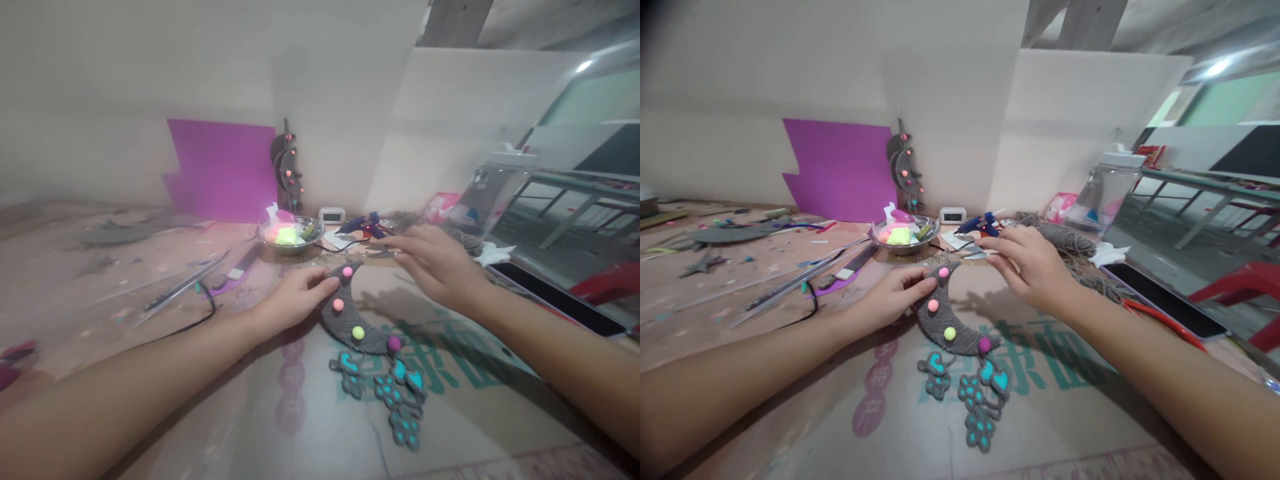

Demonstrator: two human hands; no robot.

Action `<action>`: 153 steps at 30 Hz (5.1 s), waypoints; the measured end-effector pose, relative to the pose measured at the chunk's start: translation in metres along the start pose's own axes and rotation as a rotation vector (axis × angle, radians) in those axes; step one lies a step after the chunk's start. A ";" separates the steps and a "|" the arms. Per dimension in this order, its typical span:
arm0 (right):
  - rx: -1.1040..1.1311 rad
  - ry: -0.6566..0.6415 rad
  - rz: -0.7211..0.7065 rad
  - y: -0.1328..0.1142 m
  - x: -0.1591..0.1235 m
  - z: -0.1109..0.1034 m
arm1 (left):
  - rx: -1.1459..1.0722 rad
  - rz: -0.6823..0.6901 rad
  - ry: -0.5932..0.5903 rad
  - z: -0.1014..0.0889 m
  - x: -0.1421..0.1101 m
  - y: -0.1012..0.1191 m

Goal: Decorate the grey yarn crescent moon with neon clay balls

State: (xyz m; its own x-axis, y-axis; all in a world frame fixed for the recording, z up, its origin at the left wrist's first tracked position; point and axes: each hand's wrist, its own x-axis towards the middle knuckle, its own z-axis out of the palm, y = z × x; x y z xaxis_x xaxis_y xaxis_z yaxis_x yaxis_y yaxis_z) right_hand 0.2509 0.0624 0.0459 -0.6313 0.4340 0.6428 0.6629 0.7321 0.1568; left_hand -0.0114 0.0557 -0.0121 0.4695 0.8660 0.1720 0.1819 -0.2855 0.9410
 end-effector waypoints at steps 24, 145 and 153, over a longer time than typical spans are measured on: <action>-0.270 -0.021 -0.148 -0.013 -0.003 0.005 | -0.142 -0.073 0.017 0.001 0.002 -0.001; 0.228 0.099 0.243 -0.024 0.001 0.002 | 0.456 0.185 0.035 0.002 -0.006 0.002; 0.331 0.114 0.571 0.001 -0.002 0.018 | 0.296 0.150 0.028 0.001 -0.005 0.001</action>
State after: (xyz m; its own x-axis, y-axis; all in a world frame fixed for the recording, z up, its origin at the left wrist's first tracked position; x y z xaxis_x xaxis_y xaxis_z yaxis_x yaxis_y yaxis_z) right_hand 0.2458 0.0715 0.0310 -0.1593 0.7562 0.6347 0.7103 0.5343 -0.4583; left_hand -0.0129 0.0511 -0.0119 0.4867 0.8150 0.3143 0.3576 -0.5142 0.7795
